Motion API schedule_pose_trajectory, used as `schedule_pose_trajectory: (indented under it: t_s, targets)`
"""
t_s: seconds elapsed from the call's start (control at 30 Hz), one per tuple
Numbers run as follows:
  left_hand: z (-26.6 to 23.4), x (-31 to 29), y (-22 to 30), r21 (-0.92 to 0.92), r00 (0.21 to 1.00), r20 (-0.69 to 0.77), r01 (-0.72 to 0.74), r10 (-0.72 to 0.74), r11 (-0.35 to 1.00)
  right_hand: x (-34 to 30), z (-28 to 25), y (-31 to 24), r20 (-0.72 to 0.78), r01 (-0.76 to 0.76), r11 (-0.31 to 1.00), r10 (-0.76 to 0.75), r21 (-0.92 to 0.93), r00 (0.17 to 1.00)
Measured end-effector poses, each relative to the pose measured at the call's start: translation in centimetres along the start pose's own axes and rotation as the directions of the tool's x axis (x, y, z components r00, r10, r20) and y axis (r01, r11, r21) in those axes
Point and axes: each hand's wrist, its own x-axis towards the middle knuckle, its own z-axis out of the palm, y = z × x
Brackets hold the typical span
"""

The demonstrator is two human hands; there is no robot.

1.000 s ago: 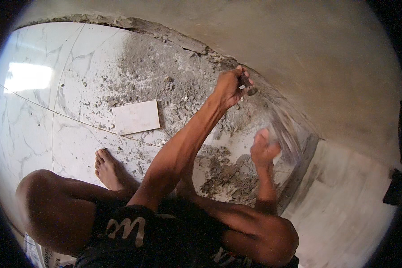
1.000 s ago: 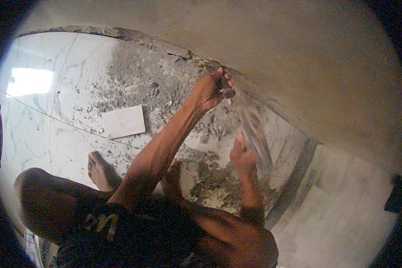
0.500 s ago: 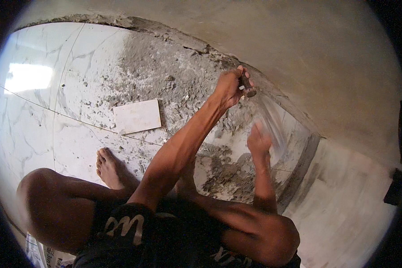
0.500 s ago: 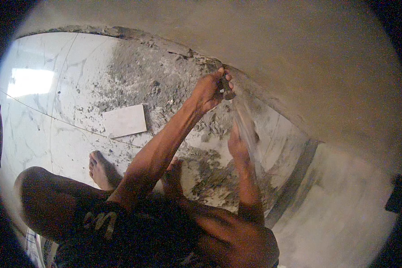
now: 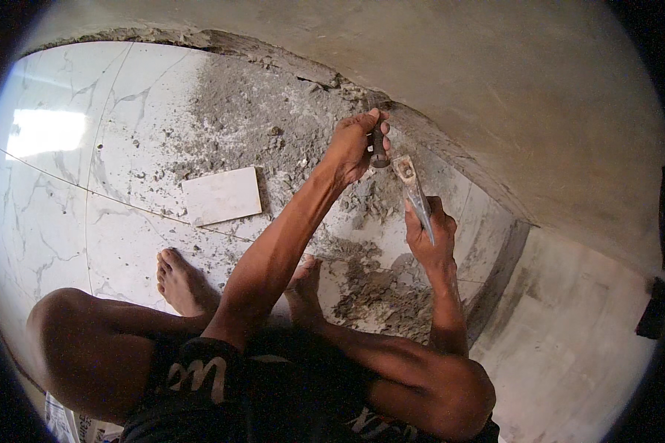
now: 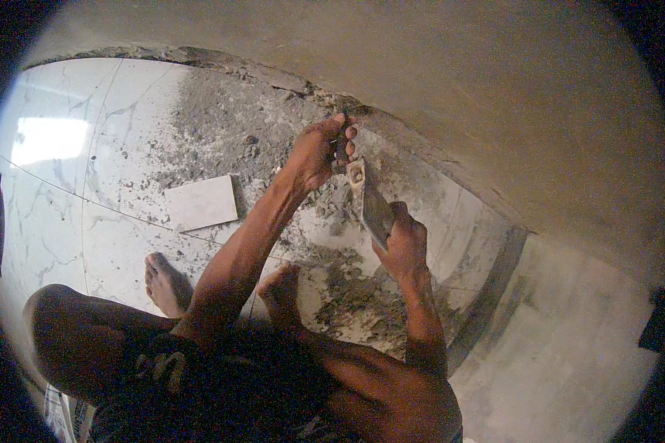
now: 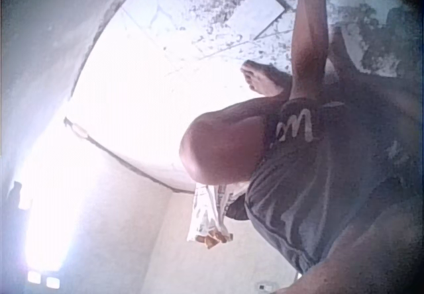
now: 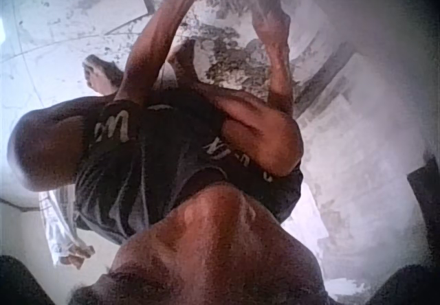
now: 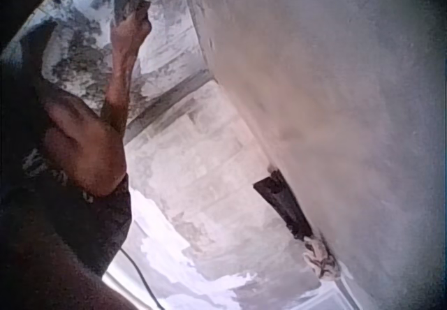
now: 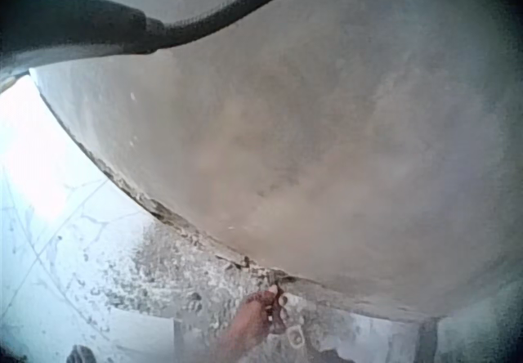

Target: The person sits on the floor and uses a scraper to remove old adhesive or debris from the edge of a tiled floor. The person repeatedly scrapes the same area along the wall base, clearing away residue.

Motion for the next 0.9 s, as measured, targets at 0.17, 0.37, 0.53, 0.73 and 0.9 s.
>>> schedule_pose_trajectory:
  t_s: [0.17,0.37,0.53,0.73,0.9]
  targets:
    - [-0.2,0.8,0.1,-0.075,1.000,0.013,0.027,-0.026,0.997,0.7,-0.8,0.0,0.058,0.134,0.972,-0.125,-0.193,0.990]
    - [-0.2,0.7,0.5,-0.109,0.998,0.020,0.060,-0.058,0.992,1.1,-2.8,-2.4,0.100,0.560,0.806,-0.552,-0.193,0.828]
    - [0.4,1.2,-0.4,-0.064,0.999,0.033,0.018,-0.016,0.998,3.0,-2.6,1.8,0.221,0.241,0.899,-0.168,-0.366,0.961]
    - [-0.1,0.6,0.6,-0.058,0.998,0.030,0.065,-0.064,0.996,1.7,-3.5,-1.5,0.016,0.632,0.768,-0.634,-0.103,0.773]
    - [-0.6,1.2,0.4,-0.073,0.999,0.034,0.028,-0.025,0.997,3.1,-1.6,1.1,0.242,0.296,0.901,-0.225,-0.316,0.944]
